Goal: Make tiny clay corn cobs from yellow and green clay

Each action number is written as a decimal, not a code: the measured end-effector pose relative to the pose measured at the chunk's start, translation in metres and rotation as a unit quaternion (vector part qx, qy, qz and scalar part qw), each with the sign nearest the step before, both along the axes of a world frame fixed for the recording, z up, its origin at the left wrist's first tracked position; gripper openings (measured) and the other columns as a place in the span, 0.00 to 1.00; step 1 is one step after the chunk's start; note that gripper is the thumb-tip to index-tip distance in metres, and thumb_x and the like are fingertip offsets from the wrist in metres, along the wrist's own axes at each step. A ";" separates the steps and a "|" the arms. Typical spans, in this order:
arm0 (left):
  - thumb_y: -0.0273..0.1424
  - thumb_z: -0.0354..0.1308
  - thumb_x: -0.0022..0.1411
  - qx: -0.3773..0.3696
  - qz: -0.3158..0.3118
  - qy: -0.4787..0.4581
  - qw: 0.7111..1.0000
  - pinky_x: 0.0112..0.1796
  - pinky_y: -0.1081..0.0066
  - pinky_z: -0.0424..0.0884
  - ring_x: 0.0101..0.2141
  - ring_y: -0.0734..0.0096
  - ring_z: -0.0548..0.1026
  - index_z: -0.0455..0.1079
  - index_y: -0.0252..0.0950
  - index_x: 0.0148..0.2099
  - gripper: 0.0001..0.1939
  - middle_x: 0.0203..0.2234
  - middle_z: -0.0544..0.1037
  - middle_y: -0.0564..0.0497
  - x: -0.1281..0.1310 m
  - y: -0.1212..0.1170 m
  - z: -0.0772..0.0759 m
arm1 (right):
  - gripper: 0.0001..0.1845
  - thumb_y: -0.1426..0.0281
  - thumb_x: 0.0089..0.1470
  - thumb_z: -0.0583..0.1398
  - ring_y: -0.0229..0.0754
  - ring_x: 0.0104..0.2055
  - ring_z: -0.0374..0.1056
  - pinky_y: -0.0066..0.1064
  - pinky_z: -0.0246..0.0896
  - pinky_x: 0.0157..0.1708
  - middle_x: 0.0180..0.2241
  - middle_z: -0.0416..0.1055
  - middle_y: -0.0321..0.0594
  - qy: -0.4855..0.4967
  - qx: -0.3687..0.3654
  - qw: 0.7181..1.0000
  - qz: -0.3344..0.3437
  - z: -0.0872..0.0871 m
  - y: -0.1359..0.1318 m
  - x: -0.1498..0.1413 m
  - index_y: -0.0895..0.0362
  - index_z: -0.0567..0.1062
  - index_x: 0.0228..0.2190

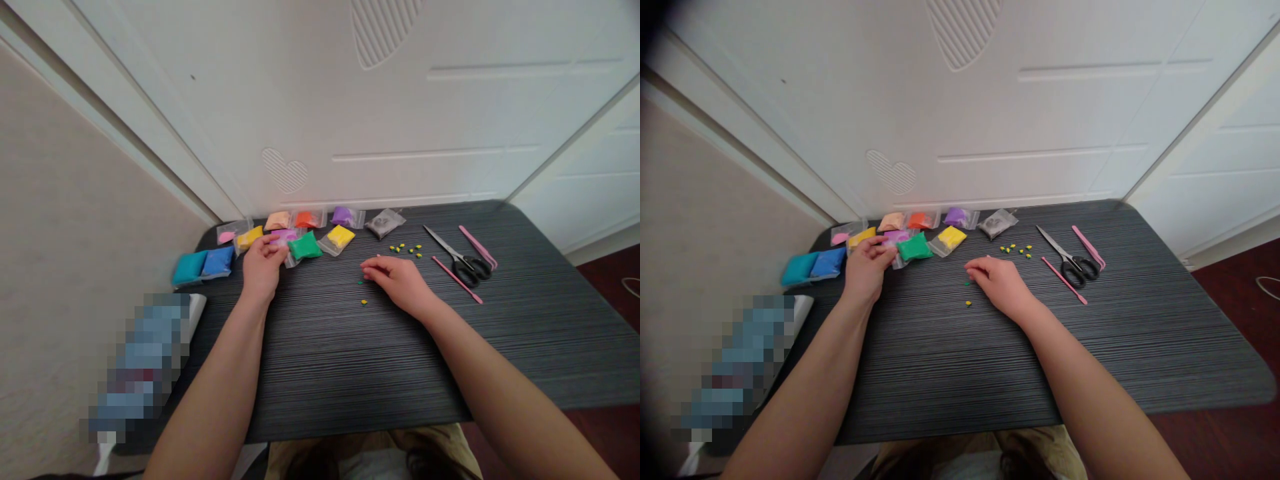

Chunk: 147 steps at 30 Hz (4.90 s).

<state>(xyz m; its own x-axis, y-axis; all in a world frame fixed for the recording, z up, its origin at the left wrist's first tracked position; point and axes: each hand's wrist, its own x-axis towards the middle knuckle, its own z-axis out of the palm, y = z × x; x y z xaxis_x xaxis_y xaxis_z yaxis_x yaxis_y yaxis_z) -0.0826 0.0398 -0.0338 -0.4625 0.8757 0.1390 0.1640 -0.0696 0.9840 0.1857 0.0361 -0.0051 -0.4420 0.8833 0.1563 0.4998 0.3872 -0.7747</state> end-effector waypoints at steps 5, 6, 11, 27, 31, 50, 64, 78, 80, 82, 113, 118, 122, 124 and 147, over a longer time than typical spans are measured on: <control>0.30 0.58 0.49 0.015 0.028 0.027 0.999 0.25 0.78 0.63 0.21 0.79 0.67 0.65 0.37 0.43 0.17 0.21 0.69 0.57 -0.002 0.001 -0.001 | 0.06 0.65 0.50 0.56 0.36 0.28 0.66 0.28 0.58 0.31 0.27 0.72 0.33 -0.012 0.000 1.000 -0.004 0.002 -0.002 -0.001 0.53 0.73 0.29; 0.30 0.57 0.51 0.014 0.032 0.036 0.999 0.25 0.77 0.63 0.22 0.79 0.67 0.65 0.37 0.43 0.15 0.21 0.69 0.57 -0.002 0.001 -0.002 | 0.07 0.64 0.50 0.57 0.36 0.28 0.66 0.27 0.57 0.29 0.26 0.72 0.33 -0.014 0.000 1.000 -0.007 0.003 -0.002 0.000 0.53 0.72 0.28; 0.33 0.53 0.58 -0.011 0.032 0.088 0.996 0.31 0.69 0.69 0.29 0.75 0.70 0.66 0.31 0.40 0.11 0.30 0.71 0.51 -0.005 0.001 -0.008 | 0.11 0.61 0.50 0.56 0.35 0.25 0.63 0.27 0.53 0.25 0.23 0.70 0.33 -0.024 0.005 0.999 -0.020 0.004 -0.003 0.000 0.54 0.70 0.26; 0.34 0.52 0.59 -0.027 0.021 0.113 0.993 0.35 0.65 0.70 0.34 0.71 0.71 0.65 0.31 0.43 0.13 0.35 0.72 0.49 -0.006 0.001 -0.011 | 0.06 0.67 0.50 0.56 0.38 0.31 0.68 0.30 0.61 0.32 0.28 0.72 0.34 0.019 -0.011 0.999 -0.028 -0.003 0.002 0.003 0.53 0.71 0.31; 0.34 0.51 0.59 -0.029 0.018 0.118 0.992 0.35 0.65 0.70 0.33 0.72 0.71 0.65 0.31 0.43 0.13 0.35 0.72 0.49 -0.006 0.002 -0.012 | 0.08 0.68 0.51 0.55 0.38 0.32 0.69 0.31 0.63 0.34 0.30 0.73 0.35 0.028 -0.022 0.999 -0.019 -0.004 0.002 0.003 0.53 0.71 0.35; 0.34 0.52 0.59 -0.036 0.022 0.104 0.994 0.34 0.66 0.70 0.33 0.72 0.71 0.66 0.31 0.43 0.12 0.35 0.72 0.49 -0.006 0.002 -0.012 | 0.09 0.66 0.51 0.55 0.37 0.31 0.71 0.30 0.65 0.34 0.28 0.74 0.35 0.094 -0.091 0.991 -0.009 -0.003 0.000 0.000 0.53 0.72 0.34; 0.34 0.51 0.59 -0.031 0.014 0.118 0.992 0.36 0.65 0.70 0.34 0.71 0.71 0.65 0.31 0.43 0.13 0.36 0.72 0.49 -0.004 0.001 -0.009 | 0.09 0.66 0.49 0.57 0.37 0.34 0.70 0.32 0.64 0.38 0.32 0.74 0.37 0.123 -0.107 0.986 -0.017 -0.007 0.003 0.002 0.54 0.71 0.34; 0.35 0.50 0.60 -0.020 0.001 0.154 0.988 0.36 0.64 0.70 0.35 0.70 0.71 0.64 0.31 0.45 0.14 0.37 0.71 0.48 -0.009 0.002 -0.016 | 0.09 0.61 0.46 0.60 0.37 0.28 0.66 0.30 0.61 0.30 0.26 0.70 0.34 0.089 -0.066 0.993 -0.044 -0.002 0.003 0.003 0.54 0.70 0.27; 0.35 0.50 0.60 -0.021 0.000 0.153 0.988 0.36 0.64 0.70 0.35 0.71 0.71 0.64 0.31 0.45 0.14 0.37 0.71 0.48 -0.009 0.002 -0.016 | 0.07 0.64 0.47 0.59 0.37 0.30 0.67 0.30 0.62 0.32 0.27 0.70 0.34 0.088 -0.061 0.993 -0.040 -0.002 0.003 0.003 0.54 0.70 0.28; 0.35 0.50 0.60 -0.021 -0.002 0.151 0.988 0.36 0.64 0.70 0.35 0.71 0.71 0.64 0.31 0.45 0.14 0.37 0.71 0.48 -0.009 0.002 -0.016 | 0.06 0.65 0.48 0.58 0.37 0.31 0.67 0.30 0.62 0.33 0.28 0.71 0.34 0.087 -0.057 0.994 -0.035 -0.001 0.003 0.003 0.54 0.71 0.30; 0.35 0.51 0.60 -0.030 0.000 0.145 0.989 0.36 0.64 0.70 0.35 0.71 0.71 0.65 0.31 0.45 0.14 0.36 0.71 0.48 -0.008 0.002 -0.015 | 0.08 0.64 0.51 0.55 0.37 0.31 0.66 0.29 0.58 0.32 0.29 0.71 0.35 0.047 0.006 0.998 -0.046 0.005 0.003 0.004 0.54 0.72 0.31; 0.35 0.51 0.59 -0.030 0.006 0.137 0.990 0.36 0.64 0.70 0.35 0.70 0.71 0.65 0.31 0.44 0.14 0.36 0.72 0.48 -0.006 0.001 -0.012 | 0.14 0.60 0.52 0.54 0.37 0.27 0.63 0.28 0.55 0.27 0.23 0.68 0.34 0.035 0.015 0.998 -0.056 0.009 0.001 0.004 0.55 0.70 0.23; 0.34 0.51 0.59 -0.034 0.006 0.134 0.990 0.36 0.64 0.70 0.35 0.71 0.71 0.65 0.31 0.44 0.13 0.36 0.72 0.48 -0.006 0.001 -0.011 | 0.10 0.61 0.48 0.57 0.36 0.26 0.62 0.28 0.55 0.26 0.24 0.68 0.34 0.037 0.017 0.997 -0.060 0.007 0.001 0.004 0.55 0.70 0.25; 0.35 0.51 0.60 -0.035 0.004 0.137 0.990 0.36 0.64 0.70 0.35 0.71 0.71 0.65 0.31 0.44 0.13 0.36 0.72 0.48 -0.006 0.001 -0.011 | 0.08 0.63 0.49 0.57 0.36 0.28 0.63 0.28 0.56 0.28 0.26 0.69 0.34 0.040 0.018 0.997 -0.057 0.006 0.002 0.004 0.54 0.71 0.28; 0.35 0.51 0.60 -0.043 0.005 0.139 0.989 0.37 0.64 0.70 0.35 0.70 0.71 0.65 0.31 0.44 0.14 0.37 0.71 0.48 -0.006 0.001 -0.011 | 0.10 0.63 0.52 0.54 0.38 0.30 0.65 0.30 0.58 0.30 0.28 0.71 0.36 0.034 0.031 0.998 -0.050 0.007 0.002 0.004 0.54 0.72 0.29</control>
<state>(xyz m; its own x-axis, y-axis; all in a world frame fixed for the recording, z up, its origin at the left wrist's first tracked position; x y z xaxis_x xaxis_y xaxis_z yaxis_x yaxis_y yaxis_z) -0.0885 0.0406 -0.0445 -0.4263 0.8849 0.1876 0.4287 0.0150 0.9033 0.1899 0.0377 0.0021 -0.3391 0.9101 0.2380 0.4849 0.3859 -0.7848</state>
